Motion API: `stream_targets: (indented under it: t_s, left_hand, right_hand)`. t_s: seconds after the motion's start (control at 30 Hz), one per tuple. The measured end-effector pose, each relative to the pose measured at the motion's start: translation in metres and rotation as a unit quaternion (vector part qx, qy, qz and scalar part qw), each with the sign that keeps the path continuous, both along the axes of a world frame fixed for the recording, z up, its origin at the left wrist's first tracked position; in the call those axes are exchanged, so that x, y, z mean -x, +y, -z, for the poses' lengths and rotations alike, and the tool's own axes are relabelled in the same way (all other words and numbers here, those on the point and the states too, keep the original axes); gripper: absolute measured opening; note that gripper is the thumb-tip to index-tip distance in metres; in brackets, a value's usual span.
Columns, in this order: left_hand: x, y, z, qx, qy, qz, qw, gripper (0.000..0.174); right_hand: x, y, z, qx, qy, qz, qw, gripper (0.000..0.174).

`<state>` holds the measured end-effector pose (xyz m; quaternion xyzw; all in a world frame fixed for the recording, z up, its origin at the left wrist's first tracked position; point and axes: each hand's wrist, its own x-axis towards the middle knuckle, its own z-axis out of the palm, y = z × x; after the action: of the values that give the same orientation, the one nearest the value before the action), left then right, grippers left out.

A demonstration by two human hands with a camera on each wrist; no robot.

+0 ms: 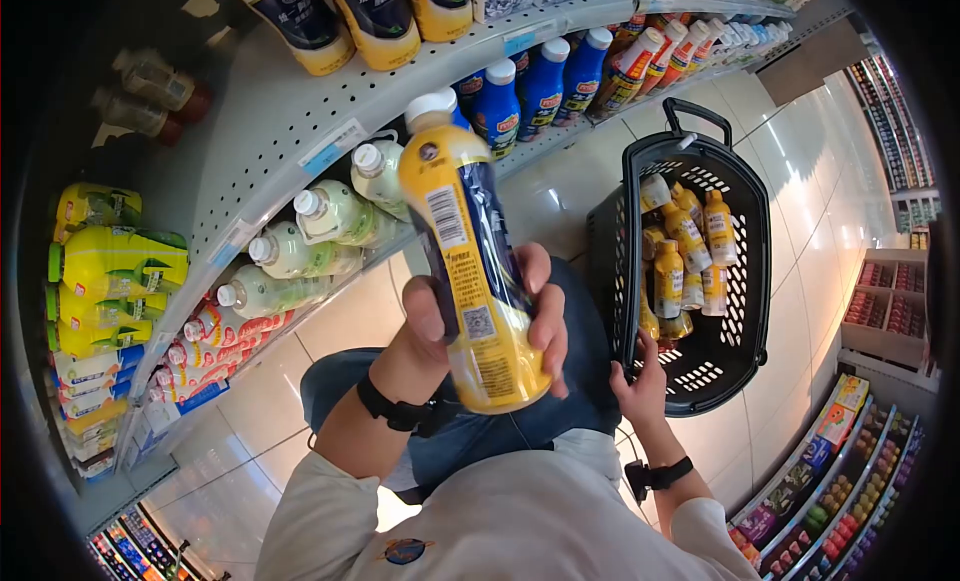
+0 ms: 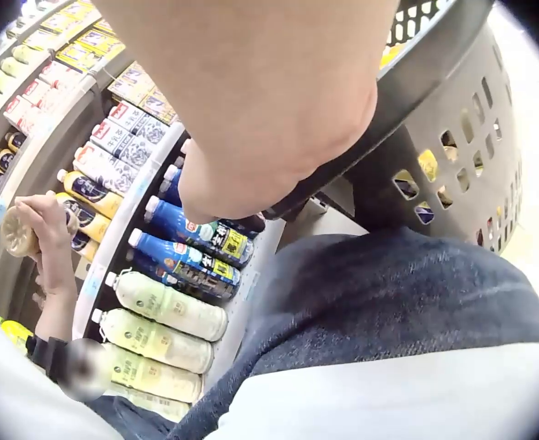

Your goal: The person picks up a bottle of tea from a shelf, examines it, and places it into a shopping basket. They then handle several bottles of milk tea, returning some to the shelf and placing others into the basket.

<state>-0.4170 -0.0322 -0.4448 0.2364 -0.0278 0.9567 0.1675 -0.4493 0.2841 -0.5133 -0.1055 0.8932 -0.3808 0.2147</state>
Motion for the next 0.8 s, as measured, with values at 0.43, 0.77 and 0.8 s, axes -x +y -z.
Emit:
stream_targets:
  t_s: [0.43, 0.77, 0.8]
  left_hand:
    - [-0.029, -0.014, -0.021, -0.088, -0.138, 0.207, 0.965, 0.094]
    - [-0.045, -0.023, -0.046, 0.202, -0.172, -0.035, 0.964, 0.096]
    - [-0.039, -0.031, -0.056, 0.233, -0.119, -0.034, 0.964, 0.089]
  right_hand:
    - [0.000, 0.004, 0.011, -0.042, 0.052, -0.035, 0.997, 0.063]
    - [-0.004, 0.001, 0.005, 0.024, 0.056, -0.018, 0.998, 0.051]
    - [-0.004, -0.001, 0.000, 0.021, 0.040, -0.012, 0.999, 0.050]
